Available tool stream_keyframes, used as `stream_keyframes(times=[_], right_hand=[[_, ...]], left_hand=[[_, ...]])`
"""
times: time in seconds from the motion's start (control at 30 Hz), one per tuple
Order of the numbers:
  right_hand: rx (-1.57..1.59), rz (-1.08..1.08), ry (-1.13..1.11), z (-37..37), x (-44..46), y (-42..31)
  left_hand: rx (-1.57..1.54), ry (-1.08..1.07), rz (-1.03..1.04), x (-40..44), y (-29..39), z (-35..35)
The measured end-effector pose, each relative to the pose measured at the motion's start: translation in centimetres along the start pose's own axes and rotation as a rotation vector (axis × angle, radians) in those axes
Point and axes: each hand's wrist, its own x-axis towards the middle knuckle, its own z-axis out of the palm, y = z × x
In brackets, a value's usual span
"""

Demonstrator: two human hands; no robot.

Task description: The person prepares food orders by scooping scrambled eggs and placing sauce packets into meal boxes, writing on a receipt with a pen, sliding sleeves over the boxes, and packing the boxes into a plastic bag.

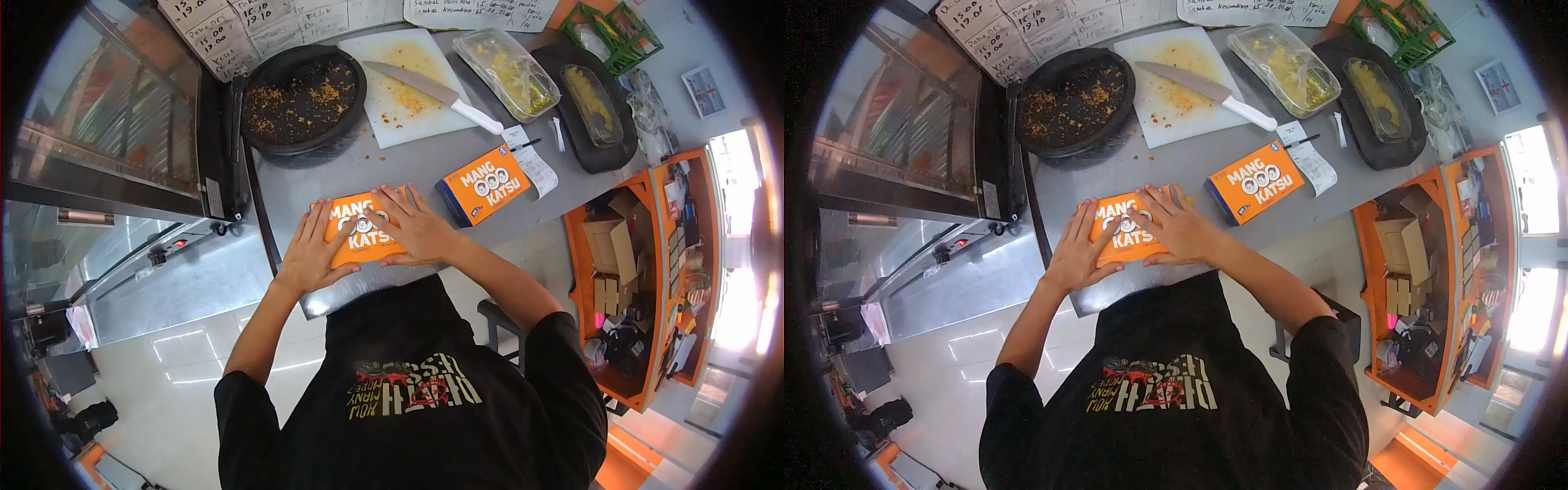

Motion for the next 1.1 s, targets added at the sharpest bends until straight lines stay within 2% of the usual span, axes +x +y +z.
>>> stream_keyframes(times=[0.17, 0.37, 0.57, 0.67, 0.77, 0.87, 0.97, 1.1], right_hand=[[0.083, -0.010, 0.049, -0.1, 0.4, -0.1], [-0.028, -0.053, 0.038, -0.3, 1.0, 0.4], [-0.229, -0.090, 0.056, 0.2, 0.3, -0.2], [-0.345, -0.085, 0.091, 2.1, -0.2, 0.1], [0.013, -0.068, -0.004, 1.1, -0.6, 0.3], [0.072, -0.081, -0.053, 0.3, -0.8, 0.4], [-0.014, -0.117, -0.025, 0.1, -0.7, 0.2], [0.077, 0.013, -0.055, 0.0, -0.5, -0.1]], left_hand=[[0.021, 0.004, 0.005, 0.1, -0.1, 0.2], [0.089, 0.081, 0.081, 0.5, -0.7, 0.0], [0.213, -0.055, 0.078, 0.1, -0.4, 0.0], [0.057, -0.090, 0.028, 0.0, 0.0, 0.1], [0.032, -0.090, 0.078, 0.0, -0.1, -0.1], [0.019, -0.084, 0.099, -0.2, -0.4, 0.3], [0.059, -0.112, 0.097, -0.1, 0.0, -0.5], [0.119, -0.182, 0.046, 2.2, 1.0, -0.9]])
